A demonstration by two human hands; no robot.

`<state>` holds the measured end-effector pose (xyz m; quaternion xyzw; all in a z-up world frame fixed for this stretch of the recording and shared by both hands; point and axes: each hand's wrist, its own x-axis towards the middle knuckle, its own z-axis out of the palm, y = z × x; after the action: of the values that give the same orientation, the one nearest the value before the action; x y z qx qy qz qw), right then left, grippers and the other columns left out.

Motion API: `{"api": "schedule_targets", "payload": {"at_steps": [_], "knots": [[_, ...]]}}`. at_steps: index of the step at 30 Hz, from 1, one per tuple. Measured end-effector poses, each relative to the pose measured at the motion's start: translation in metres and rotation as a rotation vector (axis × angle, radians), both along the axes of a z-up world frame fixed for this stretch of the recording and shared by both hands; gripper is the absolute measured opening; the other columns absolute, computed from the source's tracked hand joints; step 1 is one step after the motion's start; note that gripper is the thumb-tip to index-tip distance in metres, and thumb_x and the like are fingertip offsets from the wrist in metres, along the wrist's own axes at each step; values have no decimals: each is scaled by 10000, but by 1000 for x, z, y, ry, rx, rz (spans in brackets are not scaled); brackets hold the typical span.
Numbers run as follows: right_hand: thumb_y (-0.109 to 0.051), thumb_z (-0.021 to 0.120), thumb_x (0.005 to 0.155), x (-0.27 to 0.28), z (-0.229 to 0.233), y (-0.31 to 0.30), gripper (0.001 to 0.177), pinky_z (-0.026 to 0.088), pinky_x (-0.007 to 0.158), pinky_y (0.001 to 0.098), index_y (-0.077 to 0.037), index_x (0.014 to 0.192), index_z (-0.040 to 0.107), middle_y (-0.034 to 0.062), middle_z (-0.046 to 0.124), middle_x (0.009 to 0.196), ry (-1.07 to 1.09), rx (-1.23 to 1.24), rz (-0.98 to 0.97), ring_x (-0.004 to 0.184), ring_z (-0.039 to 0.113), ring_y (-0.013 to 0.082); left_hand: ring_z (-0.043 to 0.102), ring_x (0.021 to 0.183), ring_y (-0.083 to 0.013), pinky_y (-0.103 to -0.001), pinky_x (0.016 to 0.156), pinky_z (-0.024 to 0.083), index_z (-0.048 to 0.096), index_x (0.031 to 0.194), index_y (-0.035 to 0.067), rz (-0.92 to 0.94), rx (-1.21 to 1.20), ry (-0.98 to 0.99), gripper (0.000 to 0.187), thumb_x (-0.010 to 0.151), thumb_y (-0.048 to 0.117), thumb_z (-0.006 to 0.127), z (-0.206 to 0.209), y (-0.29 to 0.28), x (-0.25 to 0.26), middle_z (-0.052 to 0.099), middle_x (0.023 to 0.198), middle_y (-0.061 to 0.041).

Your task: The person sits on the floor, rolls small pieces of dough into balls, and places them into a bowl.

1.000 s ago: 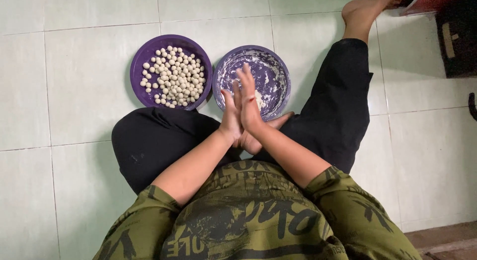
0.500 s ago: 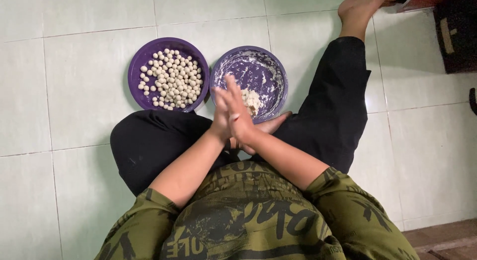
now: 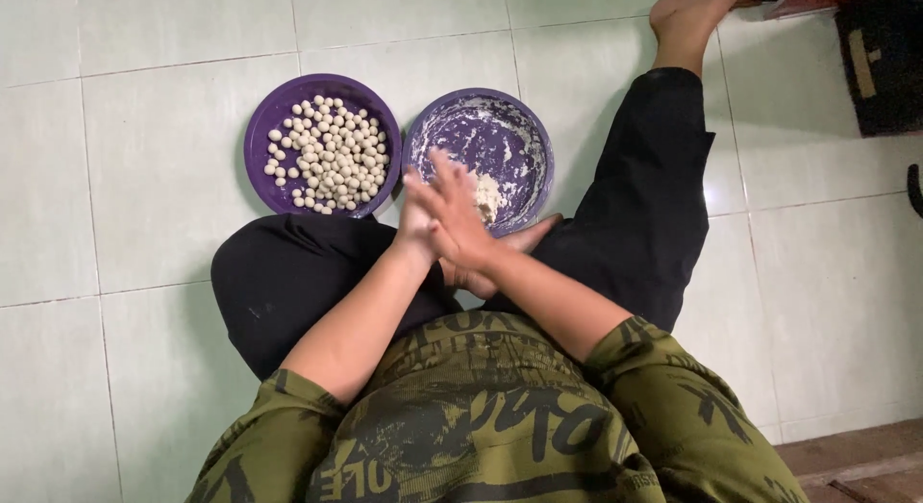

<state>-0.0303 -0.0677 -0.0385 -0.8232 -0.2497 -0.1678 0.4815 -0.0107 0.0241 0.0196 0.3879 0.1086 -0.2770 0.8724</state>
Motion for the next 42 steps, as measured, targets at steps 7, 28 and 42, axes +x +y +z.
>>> {"api": "schedule_targets", "payload": {"at_steps": [7, 28, 42], "knots": [[-396, 458, 1056, 23, 42, -49, 509, 50, 1149, 757, -252, 1543, 420, 231, 174, 1639, 400, -414, -160, 1466, 311, 406, 615, 567, -56, -149, 541, 516, 706, 916, 114, 62, -18, 357, 283, 994, 374, 624, -70, 27, 36, 673, 727, 46], [-172, 497, 1035, 42, -89, -191, 435, 524, 962, 563, -145, 1467, 534, 239, 398, 1483, 826, -588, -280, 1223, 576, 502, 562, 1172, -399, -598, 1048, 306, 708, 1187, 69, -535, 1839, -708, 331, 888, 204, 757, -112, 85, 70, 596, 1201, -170], [-226, 780, 896, 14, -7, -124, 412, 509, 998, 518, -89, 1277, 703, 225, 615, 1325, 495, -410, -122, 1212, 611, 433, 635, 1118, -310, -543, 1027, 344, 706, 1194, 137, -672, 1784, -994, 314, 892, 224, 706, -122, 76, 75, 683, 1115, -82]]}}
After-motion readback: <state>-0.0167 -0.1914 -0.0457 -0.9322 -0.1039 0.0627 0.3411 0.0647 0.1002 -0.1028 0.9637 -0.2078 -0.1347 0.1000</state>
